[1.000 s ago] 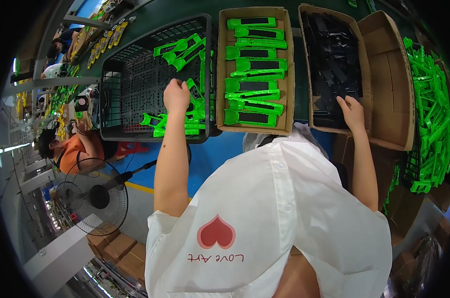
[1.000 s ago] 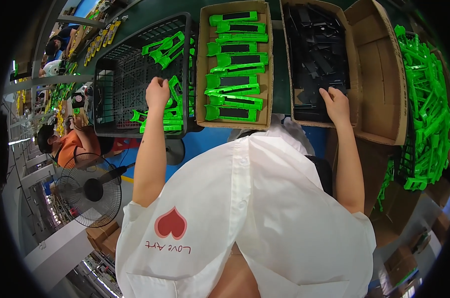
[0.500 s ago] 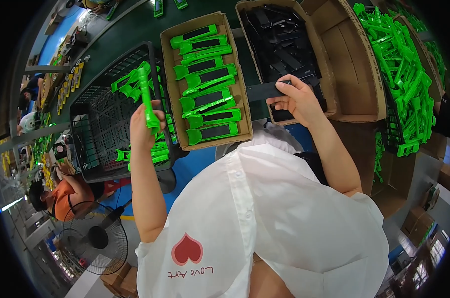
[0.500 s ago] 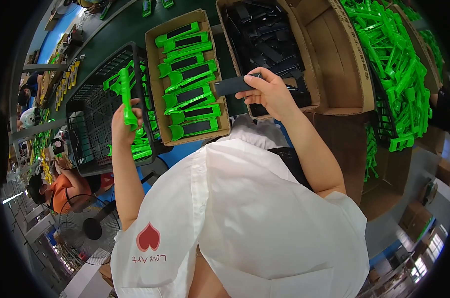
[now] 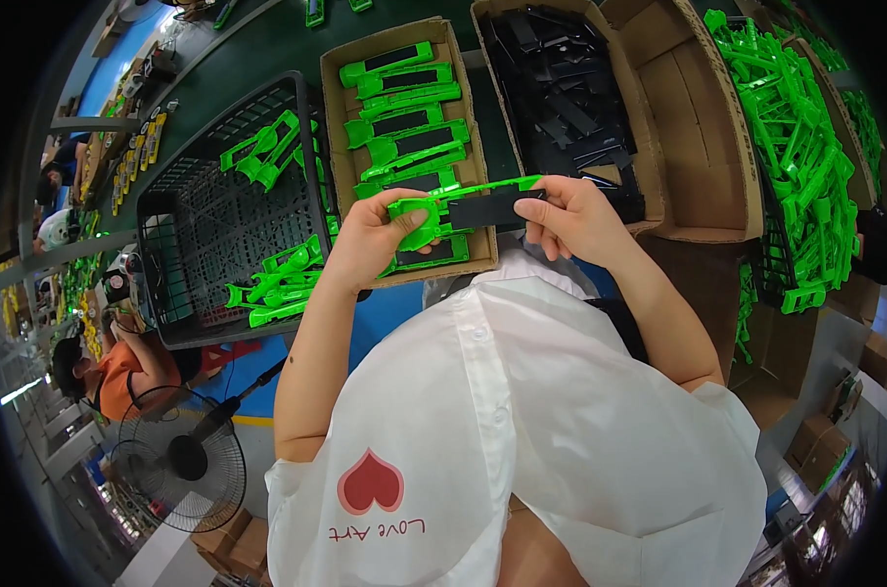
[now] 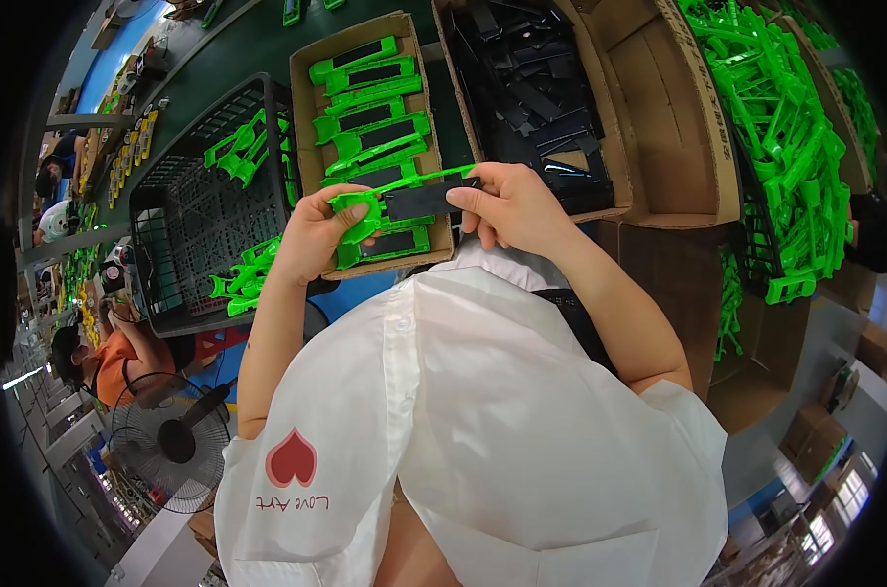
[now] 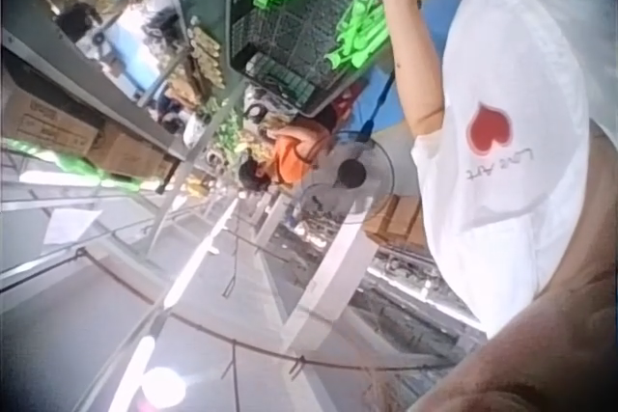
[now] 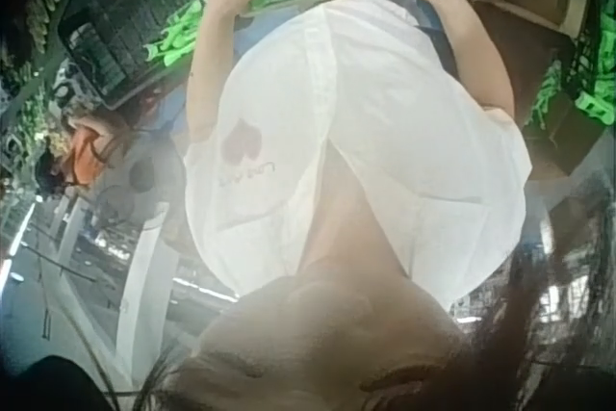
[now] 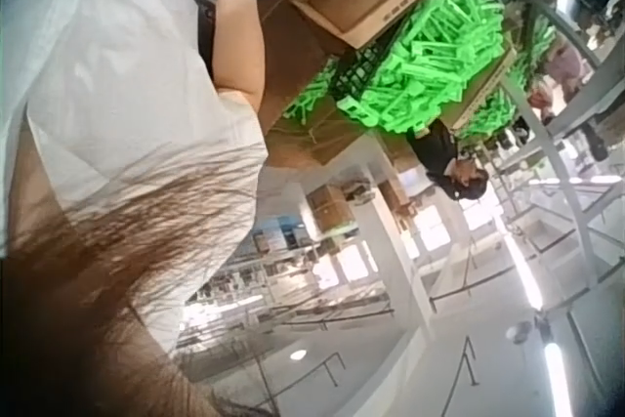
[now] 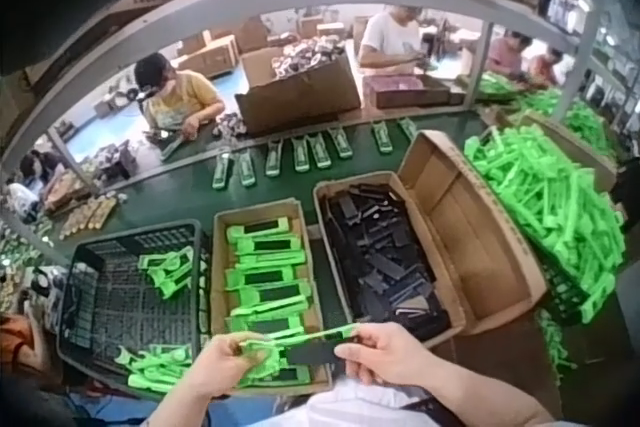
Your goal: Manually insert black plastic panels into green plastic frames on an industrial assembly line.
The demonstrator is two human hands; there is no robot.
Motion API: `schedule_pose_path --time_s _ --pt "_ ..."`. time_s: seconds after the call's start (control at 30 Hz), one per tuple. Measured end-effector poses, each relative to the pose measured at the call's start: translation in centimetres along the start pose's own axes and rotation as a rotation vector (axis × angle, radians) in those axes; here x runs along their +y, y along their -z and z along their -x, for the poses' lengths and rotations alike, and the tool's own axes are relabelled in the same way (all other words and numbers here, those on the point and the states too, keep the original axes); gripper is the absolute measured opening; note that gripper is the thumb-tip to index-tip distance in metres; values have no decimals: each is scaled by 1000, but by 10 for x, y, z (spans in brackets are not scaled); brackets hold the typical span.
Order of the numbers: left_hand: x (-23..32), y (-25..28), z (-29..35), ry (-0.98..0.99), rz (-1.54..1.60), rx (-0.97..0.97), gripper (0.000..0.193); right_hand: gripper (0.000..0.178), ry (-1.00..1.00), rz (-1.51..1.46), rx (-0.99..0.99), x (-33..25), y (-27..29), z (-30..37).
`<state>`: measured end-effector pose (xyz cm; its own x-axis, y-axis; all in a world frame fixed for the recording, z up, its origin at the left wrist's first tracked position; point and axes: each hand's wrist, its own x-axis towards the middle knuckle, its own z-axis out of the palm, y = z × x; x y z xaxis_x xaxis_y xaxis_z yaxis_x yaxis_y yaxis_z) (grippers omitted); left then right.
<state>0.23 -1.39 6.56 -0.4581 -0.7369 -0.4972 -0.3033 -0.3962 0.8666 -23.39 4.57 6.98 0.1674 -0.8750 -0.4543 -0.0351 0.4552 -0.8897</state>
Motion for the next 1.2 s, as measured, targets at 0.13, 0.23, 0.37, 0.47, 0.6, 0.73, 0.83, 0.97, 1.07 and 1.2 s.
schedule_pose_path --time_s 0.13,0.23,0.37,0.47,0.6,0.73,0.83,0.97,1.07,1.2 --pt "-1 -9 1 29 171 -43 20 18 5 90 24 3 -7 -3" --pt "-3 -10 3 18 196 -34 19 19 4 182 60 4 -9 -2" --pt "-8 -11 1 -23 196 -33 16 17 -56 277 109 7 -17 -7" --pt "-12 -12 0 -10 171 9 14 24 -79 291 146 12 -23 -12" --pt "-17 -12 -1 3 150 38 14 41 161 1076 360 22 -24 -18" --pt "-20 -7 -3 -62 201 -16 14 45 269 921 481 21 -10 -22" --pt "-23 -7 -4 -52 214 -32 14 30 -107 149 55 26 1 -30" --pt "-28 -19 -8 -15 193 13 15 29 40 380 249 28 -3 -25" --pt "-22 -22 -6 12 112 92 17 29 112 466 296 37 -7 -28" --pt "-10 -18 -11 -202 -910 128 31 32 150 568 312 40 -17 -27"
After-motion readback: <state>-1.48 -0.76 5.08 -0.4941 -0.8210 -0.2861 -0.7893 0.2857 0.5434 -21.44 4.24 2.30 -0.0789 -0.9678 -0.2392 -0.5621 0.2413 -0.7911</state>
